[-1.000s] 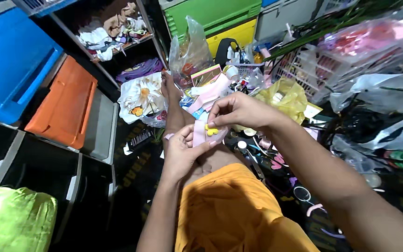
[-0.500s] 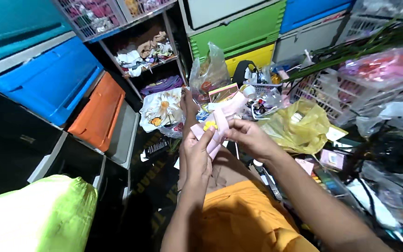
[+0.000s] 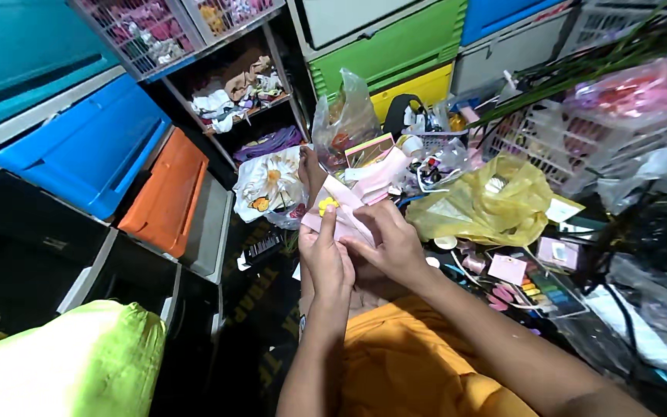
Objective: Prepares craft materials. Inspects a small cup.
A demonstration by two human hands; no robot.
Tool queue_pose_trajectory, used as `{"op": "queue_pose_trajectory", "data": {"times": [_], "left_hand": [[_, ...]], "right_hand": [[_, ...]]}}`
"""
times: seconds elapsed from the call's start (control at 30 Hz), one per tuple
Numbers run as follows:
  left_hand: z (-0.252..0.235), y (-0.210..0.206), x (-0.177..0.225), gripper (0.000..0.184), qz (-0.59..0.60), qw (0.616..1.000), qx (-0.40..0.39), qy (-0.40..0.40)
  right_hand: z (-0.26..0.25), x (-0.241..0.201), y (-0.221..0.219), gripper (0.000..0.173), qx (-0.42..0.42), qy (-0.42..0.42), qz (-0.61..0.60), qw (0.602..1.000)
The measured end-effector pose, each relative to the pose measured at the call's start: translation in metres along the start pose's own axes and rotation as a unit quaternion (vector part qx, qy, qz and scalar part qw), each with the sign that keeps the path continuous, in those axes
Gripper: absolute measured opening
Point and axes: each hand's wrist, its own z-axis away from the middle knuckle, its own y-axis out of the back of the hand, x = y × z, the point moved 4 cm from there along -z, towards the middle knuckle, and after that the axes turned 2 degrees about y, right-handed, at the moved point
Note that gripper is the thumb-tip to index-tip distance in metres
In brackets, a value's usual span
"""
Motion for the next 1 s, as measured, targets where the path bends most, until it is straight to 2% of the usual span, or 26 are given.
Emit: {"op": "queue_pose_trajectory", "data": {"times": [0.1,0.17,0.33,0.47,0.57,0.7,0.8,0.87,1.0], "left_hand": [[0.001,0.001,-0.004,0.017,-0.003,1.0,0.008,0.013],[0.001,0.0,-0.006,0.014,-0.01,1.0,0.003,0.018],[0.002,-0.001,-0.01,0.017,-0.026,0.999,-0.036,0.024],[0.007,0.005,-0.023,0.038,-0.058,0.99,-0.113,0.062],[0.008,0.026,-0.041,0.045,-0.098,0.981,-0.124,0.115],[0.0,0.076,-0.07,0.042,-0.121,0.967,-0.095,0.205],[-0.01,0.116,-0.091,0.039,-0.16,0.958,-0.064,0.228],[-0.016,0.135,-0.1,0.036,-0.138,0.957,-0.032,0.255],[-0.028,0.151,-0.099,0.055,-0.033,0.952,-0.049,0.3]], "right_hand": [[-0.001,0.003,0.0,0.021,0.026,0.011,0.027,0.999],[-0.001,0.005,0.002,0.015,0.036,0.005,0.017,0.999],[0.004,0.009,0.004,0.011,0.068,-0.013,-0.017,0.997],[0.007,0.02,0.013,0.011,0.105,-0.072,-0.021,0.992],[0.019,0.045,0.028,0.012,0.134,-0.119,0.023,0.984],[0.061,0.097,0.063,0.016,0.166,-0.214,0.12,0.955],[0.108,0.129,0.095,0.02,0.168,-0.288,0.178,0.926],[0.141,0.143,0.114,0.021,0.172,-0.322,0.216,0.906],[0.188,0.156,0.138,0.024,0.14,-0.401,0.249,0.871]]}}
